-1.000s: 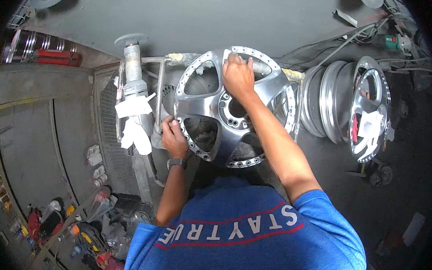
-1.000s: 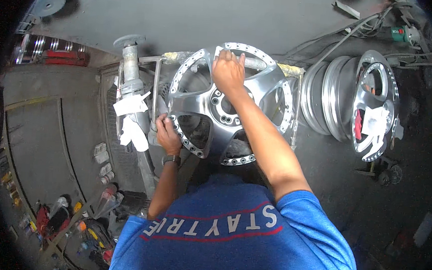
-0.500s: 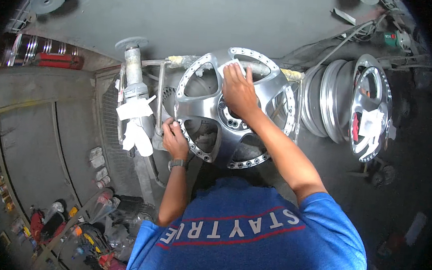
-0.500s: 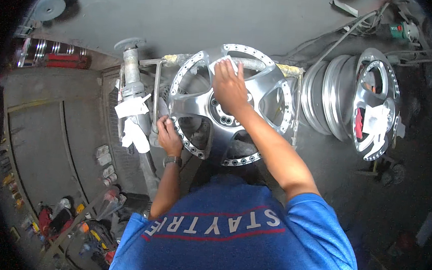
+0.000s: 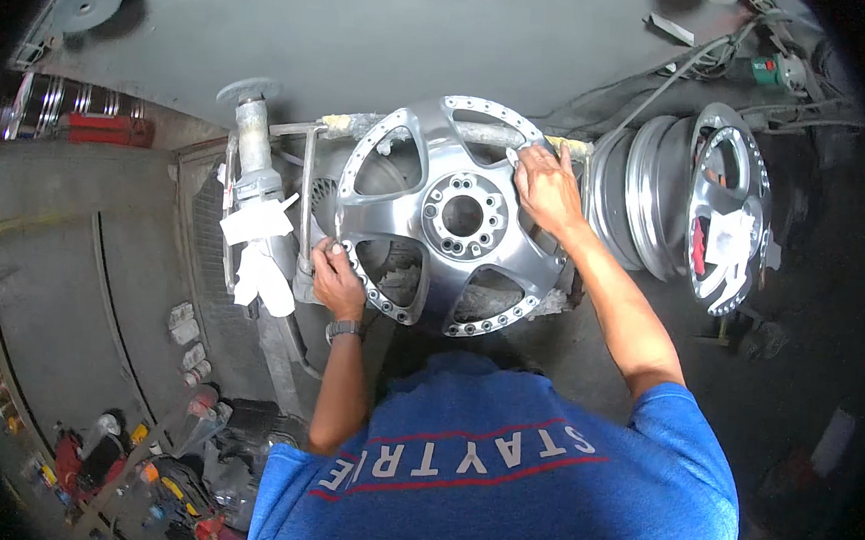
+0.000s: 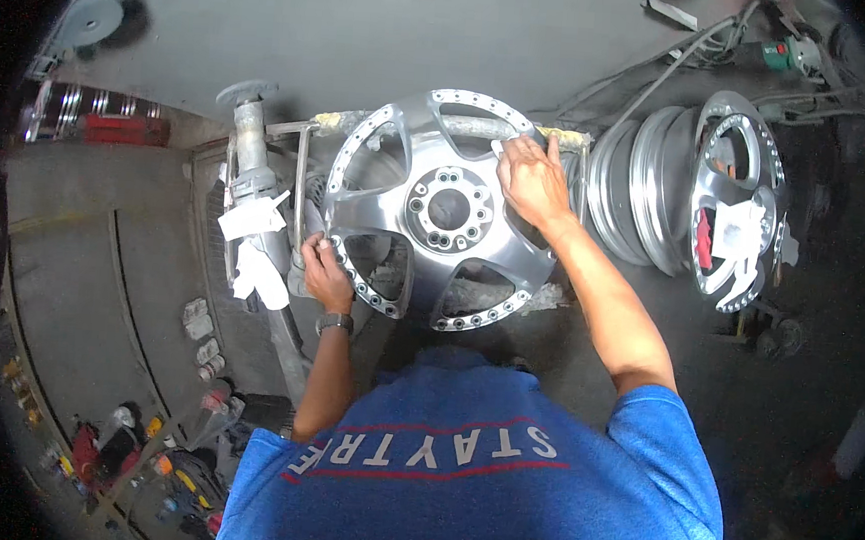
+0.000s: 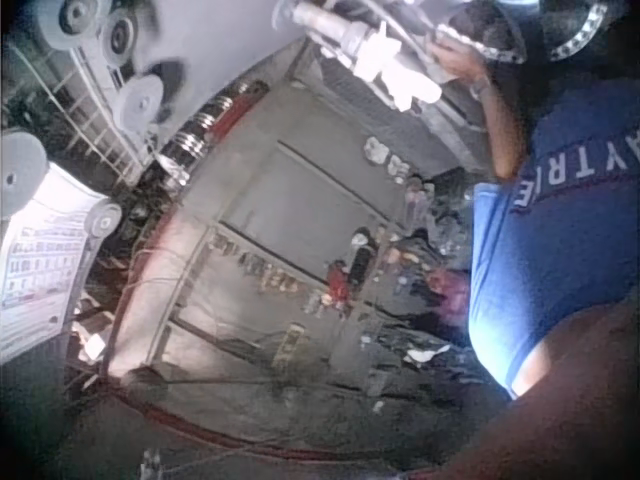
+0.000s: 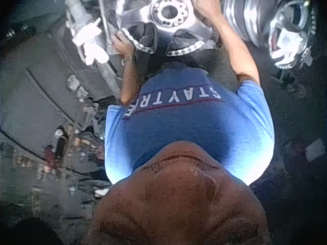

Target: The person repeatedly wipes and polishes a silver wheel rim with a white cloth, focusing on the spokes and outer edge. The person folds the cloth and continues polishing the same rim throughout the clip.

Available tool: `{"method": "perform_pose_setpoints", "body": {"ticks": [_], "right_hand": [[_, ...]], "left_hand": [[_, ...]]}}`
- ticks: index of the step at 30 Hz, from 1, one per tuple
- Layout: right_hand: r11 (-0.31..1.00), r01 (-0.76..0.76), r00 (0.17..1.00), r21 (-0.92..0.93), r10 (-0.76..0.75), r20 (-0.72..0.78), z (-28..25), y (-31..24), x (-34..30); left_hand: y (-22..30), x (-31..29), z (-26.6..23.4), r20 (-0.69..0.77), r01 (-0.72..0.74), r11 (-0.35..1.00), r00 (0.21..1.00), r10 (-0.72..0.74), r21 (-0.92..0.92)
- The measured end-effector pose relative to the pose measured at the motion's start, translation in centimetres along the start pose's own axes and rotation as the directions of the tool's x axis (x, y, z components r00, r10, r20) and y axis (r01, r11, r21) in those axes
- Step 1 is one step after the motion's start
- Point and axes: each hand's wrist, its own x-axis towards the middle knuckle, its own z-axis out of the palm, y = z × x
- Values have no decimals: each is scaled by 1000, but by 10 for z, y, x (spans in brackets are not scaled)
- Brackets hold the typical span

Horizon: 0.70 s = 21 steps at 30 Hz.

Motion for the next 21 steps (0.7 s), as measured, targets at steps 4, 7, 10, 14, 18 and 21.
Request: {"method": "perform_pose_setpoints", "body": {"ticks": [4,7,10,14,18,21], "right_hand": [[979,111,992,173,-121,47,14,-36,2],[987,97,979,129,-118,166,8,-11,2],[999,21,973,-47,-9,232,-3,26,2],[998,38,995,-44,-33,91,21,-12,-23],[998,49,999,-36,-49,-5,50,-72,-32],[993,114,989,29,-111,-94,60,-107,-3]], "left_hand": [[-8,-1,3,-2,25,999,1000,-26,-35],[-15,0,1,0,60,998,998,-60,-25],[-7,-1,-3,-13,41,998,999,-42,-54],[-14,-1,1,5,88,994,996,-88,-60],[-6,2,-3,26,109,992,994,-108,-70],[-9,1,-1,41,112,993,993,-110,-40]]}}
